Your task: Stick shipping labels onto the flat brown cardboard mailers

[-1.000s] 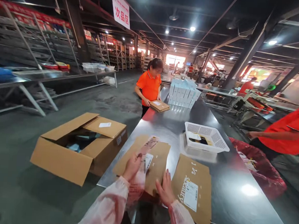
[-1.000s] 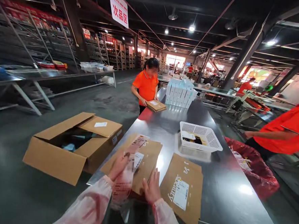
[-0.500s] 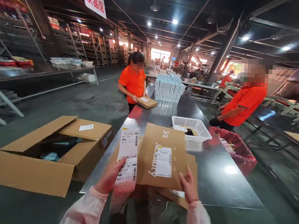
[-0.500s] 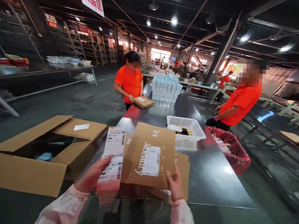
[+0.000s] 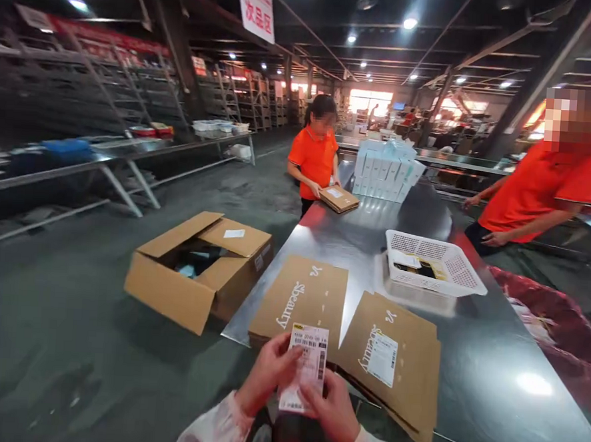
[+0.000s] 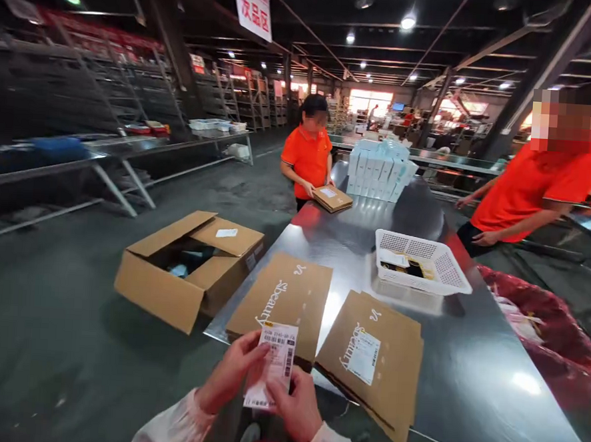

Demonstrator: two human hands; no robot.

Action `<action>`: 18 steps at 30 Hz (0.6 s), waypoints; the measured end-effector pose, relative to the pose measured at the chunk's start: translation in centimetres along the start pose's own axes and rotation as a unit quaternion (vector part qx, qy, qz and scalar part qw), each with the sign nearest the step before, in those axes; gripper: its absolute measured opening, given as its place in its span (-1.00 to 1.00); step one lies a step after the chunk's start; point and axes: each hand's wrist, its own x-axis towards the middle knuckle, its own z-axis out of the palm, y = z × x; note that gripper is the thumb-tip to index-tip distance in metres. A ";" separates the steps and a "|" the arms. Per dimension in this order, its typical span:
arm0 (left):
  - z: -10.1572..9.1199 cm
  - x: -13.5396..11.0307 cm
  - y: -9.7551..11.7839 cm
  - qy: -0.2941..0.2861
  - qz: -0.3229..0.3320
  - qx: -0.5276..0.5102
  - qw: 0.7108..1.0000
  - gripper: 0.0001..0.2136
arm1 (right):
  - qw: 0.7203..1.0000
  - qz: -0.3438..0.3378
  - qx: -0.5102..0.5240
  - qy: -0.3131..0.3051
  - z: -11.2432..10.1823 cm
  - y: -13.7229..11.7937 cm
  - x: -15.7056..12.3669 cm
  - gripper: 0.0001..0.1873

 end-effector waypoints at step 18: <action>-3.3 4.1 -4.4 -0.008 -0.080 -0.073 0.994 -0.47 | 0.930 -0.143 -0.337 0.028 -2.5 -1.3 15.3 -0.79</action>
